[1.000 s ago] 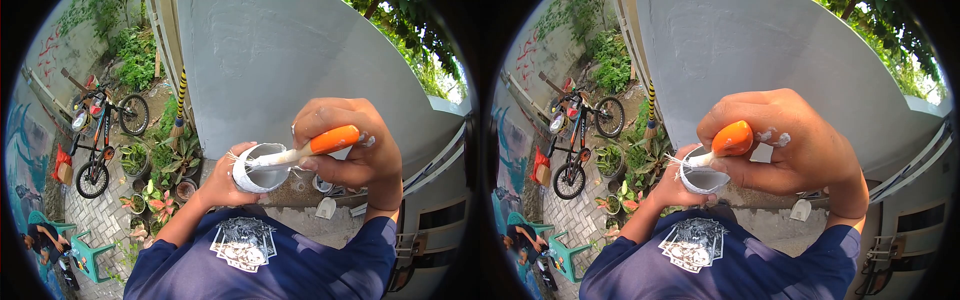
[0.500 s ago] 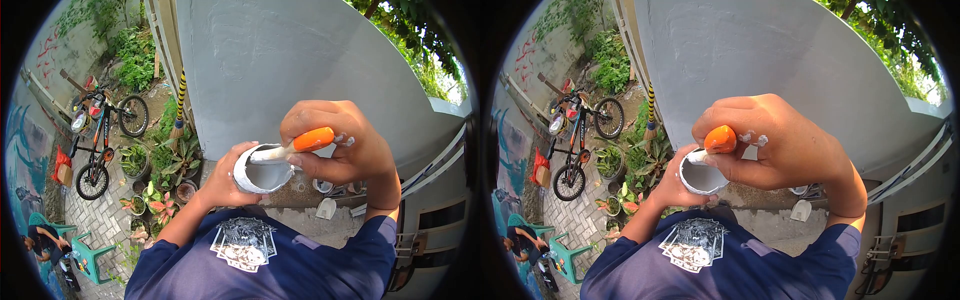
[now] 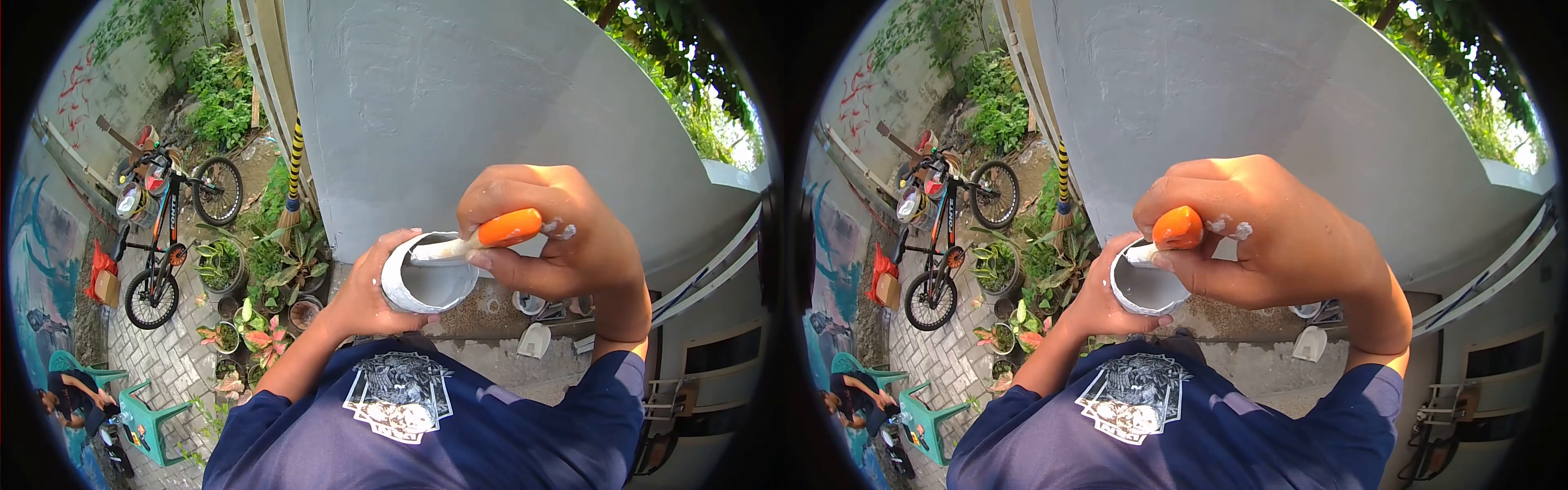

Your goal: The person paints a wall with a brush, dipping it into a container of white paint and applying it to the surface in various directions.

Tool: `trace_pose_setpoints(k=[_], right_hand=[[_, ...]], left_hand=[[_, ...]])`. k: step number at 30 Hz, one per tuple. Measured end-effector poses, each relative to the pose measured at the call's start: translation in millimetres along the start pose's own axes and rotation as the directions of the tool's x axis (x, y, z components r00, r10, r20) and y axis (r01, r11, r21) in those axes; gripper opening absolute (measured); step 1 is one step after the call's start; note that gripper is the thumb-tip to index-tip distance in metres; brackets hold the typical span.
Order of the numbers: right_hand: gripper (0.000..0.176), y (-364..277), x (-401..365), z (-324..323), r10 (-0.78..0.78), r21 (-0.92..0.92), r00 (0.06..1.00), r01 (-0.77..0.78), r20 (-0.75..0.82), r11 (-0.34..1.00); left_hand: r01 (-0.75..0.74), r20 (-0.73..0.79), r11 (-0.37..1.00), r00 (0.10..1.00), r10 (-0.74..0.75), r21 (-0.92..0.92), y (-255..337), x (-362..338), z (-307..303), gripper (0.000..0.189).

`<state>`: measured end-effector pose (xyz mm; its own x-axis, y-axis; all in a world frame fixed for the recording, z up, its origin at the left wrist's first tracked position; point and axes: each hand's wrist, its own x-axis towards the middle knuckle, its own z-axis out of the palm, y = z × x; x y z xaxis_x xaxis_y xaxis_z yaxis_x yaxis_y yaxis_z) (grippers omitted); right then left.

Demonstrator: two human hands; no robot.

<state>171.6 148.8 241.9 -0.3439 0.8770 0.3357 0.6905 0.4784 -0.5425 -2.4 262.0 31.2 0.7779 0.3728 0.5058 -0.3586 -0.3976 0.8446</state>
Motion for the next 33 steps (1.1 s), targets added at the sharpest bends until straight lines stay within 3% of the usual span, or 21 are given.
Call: trace_pose_setpoints(k=[9,11,16,19,22,25,28,33], right_hand=[[0.024,-2.3,-1.9,-3.5,0.041,-0.057,0.999,-0.039,0.029,0.998],[0.025,-7.3,-2.7,-5.4,-0.045,-0.096,0.995,0.036,-0.085,0.995],[0.027,1.1,-5.4,6.2,0.034,-0.045,0.999,-0.034,0.008,0.998],[0.026,-7.3,-5.8,-3.0,-0.001,-0.076,0.999,-0.002,-0.036,0.997],[0.024,-7.6,-5.2,0.2,-0.070,-0.093,0.993,0.061,-0.098,0.994],[0.024,7.5,-5.3,16.6,0.066,0.006,0.997,-0.066,0.038,0.998],[0.023,6.4,-3.4,16.8,0.124,0.021,0.991,-0.125,0.050,0.992],[0.022,1.2,-3.5,3.1,0.054,-0.005,0.998,-0.055,-0.013,0.998]], left_hand=[[-0.036,-0.004,0.999,0.999,0.037,0.039,-1.3,8.5,-1.0,0.100],[-0.034,-0.010,0.999,0.999,0.035,0.040,-2.1,8.3,0.3,0.100],[-0.037,-0.009,0.999,0.999,0.037,-0.015,-1.4,8.0,2.0,0.101],[-0.063,-0.028,0.997,0.998,0.065,0.054,2.9,8.5,2.0,0.101],[-0.049,-0.033,0.999,0.998,0.049,-0.004,-3.5,7.1,3.9,0.101],[0.003,0.001,1.000,1.000,-0.003,0.005,1.9,6.3,1.9,0.100],[-0.020,-0.014,0.999,1.000,0.019,-0.034,-1.3,5.0,3.7,0.101],[-0.039,-0.043,0.999,0.998,0.040,0.026,0.0,4.9,0.7,0.101]])
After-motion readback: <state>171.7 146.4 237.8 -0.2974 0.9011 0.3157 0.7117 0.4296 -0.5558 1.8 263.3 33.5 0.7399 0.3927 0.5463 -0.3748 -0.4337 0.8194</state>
